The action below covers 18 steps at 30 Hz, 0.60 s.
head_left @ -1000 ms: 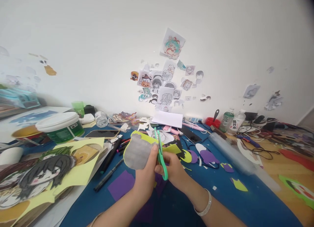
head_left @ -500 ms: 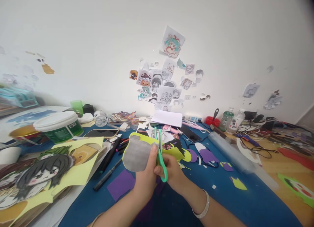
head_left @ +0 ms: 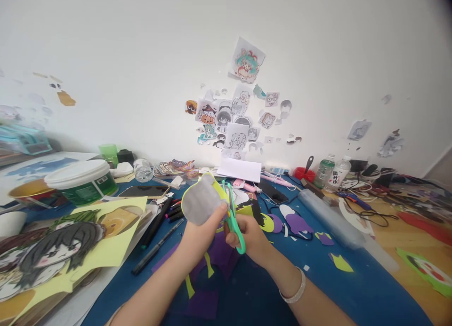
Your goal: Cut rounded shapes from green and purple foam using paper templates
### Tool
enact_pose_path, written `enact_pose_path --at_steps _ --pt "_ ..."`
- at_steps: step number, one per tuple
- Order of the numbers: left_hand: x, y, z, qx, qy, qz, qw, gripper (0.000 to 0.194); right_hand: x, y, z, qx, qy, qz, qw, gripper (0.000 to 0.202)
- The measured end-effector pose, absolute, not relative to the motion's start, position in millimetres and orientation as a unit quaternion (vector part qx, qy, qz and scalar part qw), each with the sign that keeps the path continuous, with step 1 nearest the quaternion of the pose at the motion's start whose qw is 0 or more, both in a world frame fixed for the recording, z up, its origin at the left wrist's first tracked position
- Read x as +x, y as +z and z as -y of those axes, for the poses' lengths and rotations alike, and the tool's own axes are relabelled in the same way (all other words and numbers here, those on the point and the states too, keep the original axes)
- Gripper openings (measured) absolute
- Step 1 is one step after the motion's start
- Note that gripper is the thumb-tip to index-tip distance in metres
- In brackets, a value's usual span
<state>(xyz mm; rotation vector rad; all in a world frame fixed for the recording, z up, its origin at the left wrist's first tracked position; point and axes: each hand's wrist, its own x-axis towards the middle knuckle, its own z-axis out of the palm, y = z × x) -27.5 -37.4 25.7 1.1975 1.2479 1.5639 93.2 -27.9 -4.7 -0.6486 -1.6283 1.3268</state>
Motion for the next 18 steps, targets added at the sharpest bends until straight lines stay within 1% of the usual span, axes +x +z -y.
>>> enact_pose_path --at_steps 4,12,15,18 --pt "-30.2 31.3 36.1 0.481 0.617 -0.485 0.391 0.032 96.4 -2.8 27.1 -0.266 0.527 0.675 0.443 0.050" --pt "-42.2 38.4 33.6 0.511 0.594 -0.463 0.414 0.027 101.0 -1.0 25.4 -0.309 0.504 0.699 0.403 0.047" --pt "-46.4 40.8 32.6 0.534 0.572 -0.456 0.423 0.022 101.3 1.7 24.9 -0.317 0.482 0.711 0.403 0.045" --pt "-49.3 42.6 31.6 0.577 0.545 -0.439 0.422 0.023 101.4 2.5 24.3 -0.321 0.479 0.710 0.405 0.044"
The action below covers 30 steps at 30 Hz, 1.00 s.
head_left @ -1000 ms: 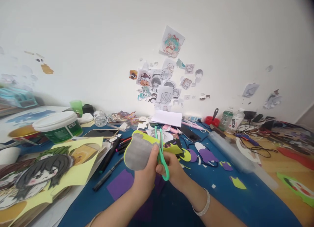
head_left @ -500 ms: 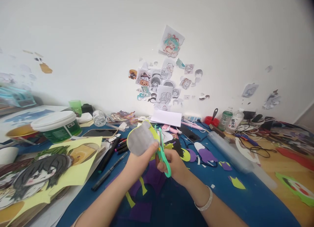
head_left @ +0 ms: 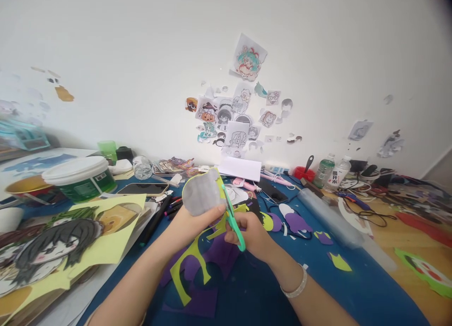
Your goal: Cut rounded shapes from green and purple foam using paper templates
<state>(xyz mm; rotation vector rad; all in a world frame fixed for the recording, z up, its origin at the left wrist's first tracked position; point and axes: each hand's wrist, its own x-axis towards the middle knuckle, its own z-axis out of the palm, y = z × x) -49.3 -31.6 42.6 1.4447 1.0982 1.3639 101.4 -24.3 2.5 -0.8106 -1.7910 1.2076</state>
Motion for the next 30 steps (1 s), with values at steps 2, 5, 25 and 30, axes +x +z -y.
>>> enact_pose_path --at_steps 2,5,25,30 --pt "-50.8 43.6 31.3 0.597 0.531 -0.435 0.415 0.026 101.9 1.7 23.4 -0.325 0.474 0.713 0.401 0.043" --pt "-52.0 45.4 32.4 0.592 0.525 -0.446 0.418 0.026 103.4 -0.1 21.5 -0.332 0.455 0.731 0.386 0.041" --pt "-60.4 46.9 30.9 0.607 0.467 -0.447 0.462 0.021 104.3 1.8 22.4 -0.327 0.479 0.725 0.372 0.037" --pt "-49.3 38.4 28.7 0.568 0.543 -0.442 0.431 0.018 102.2 -1.8 20.5 -0.303 0.470 0.714 0.422 0.042"
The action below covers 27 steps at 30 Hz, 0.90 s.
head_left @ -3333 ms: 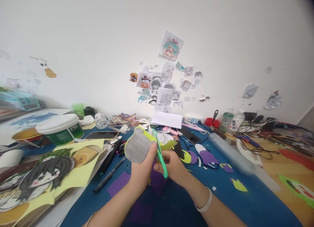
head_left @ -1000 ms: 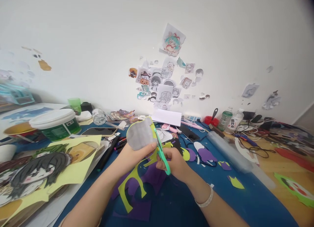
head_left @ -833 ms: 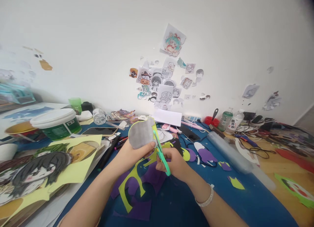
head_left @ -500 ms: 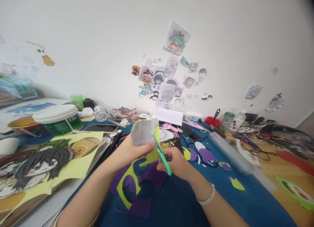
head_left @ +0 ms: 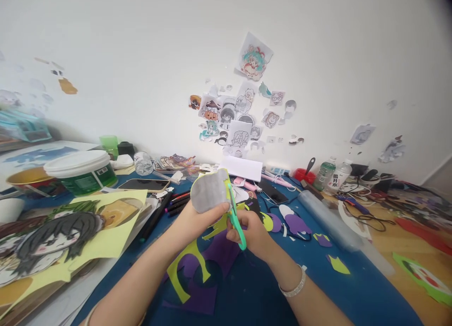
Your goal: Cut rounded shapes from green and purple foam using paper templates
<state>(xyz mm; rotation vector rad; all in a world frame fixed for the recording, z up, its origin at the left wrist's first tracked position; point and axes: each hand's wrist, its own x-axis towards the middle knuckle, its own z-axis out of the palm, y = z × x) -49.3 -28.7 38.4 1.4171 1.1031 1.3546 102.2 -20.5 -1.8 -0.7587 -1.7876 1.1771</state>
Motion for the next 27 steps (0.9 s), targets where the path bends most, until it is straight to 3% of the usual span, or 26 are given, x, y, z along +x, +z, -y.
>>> enact_pose_path --at_steps 7,15,27 --pt "-35.7 30.5 33.8 0.547 0.563 -0.439 0.437 0.035 98.6 -10.2 17.8 -0.264 0.493 0.684 0.468 0.045" --pt "-18.7 26.7 44.3 0.482 0.619 -0.451 0.425 0.030 95.3 -15.9 17.1 -0.241 0.507 0.667 0.489 0.043" --pt "-47.2 35.9 33.4 0.569 0.493 -0.466 0.465 0.037 100.5 -3.1 21.2 -0.296 0.481 0.698 0.440 0.045"
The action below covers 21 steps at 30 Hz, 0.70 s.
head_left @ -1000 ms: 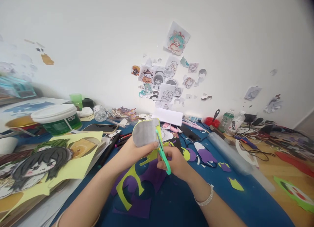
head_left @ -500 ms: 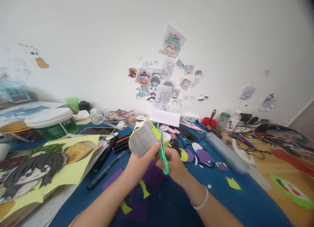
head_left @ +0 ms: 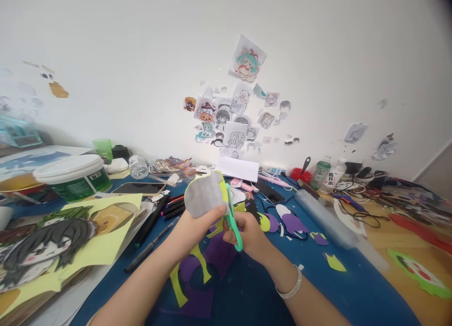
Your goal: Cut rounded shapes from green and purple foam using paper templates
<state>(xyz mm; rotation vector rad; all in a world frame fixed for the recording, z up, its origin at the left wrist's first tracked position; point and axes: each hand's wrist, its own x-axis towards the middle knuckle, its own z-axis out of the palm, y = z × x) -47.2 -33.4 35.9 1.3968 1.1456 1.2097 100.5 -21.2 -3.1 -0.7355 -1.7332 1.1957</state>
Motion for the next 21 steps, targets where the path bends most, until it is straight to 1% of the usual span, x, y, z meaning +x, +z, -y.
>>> enact_pose_path --at_steps 8,11,13,17,21 --pt "-56.0 44.0 33.6 0.560 0.472 -0.478 0.485 0.030 103.6 1.7 22.3 -0.314 0.459 0.733 0.391 0.041" --pt "-60.6 45.8 32.2 0.584 0.460 -0.472 0.474 0.029 102.8 0.9 21.6 -0.323 0.454 0.730 0.396 0.039" --pt "-60.7 45.1 30.0 0.612 0.464 -0.443 0.463 0.029 101.6 -0.9 20.8 -0.320 0.471 0.711 0.413 0.038" --pt "-52.1 34.4 23.5 0.670 0.484 -0.405 0.390 0.028 99.3 -6.0 18.4 -0.309 0.513 0.665 0.447 0.040" --pt "-39.2 18.6 22.8 0.689 0.521 -0.408 0.297 0.027 97.4 -9.3 16.6 -0.311 0.500 0.662 0.463 0.043"
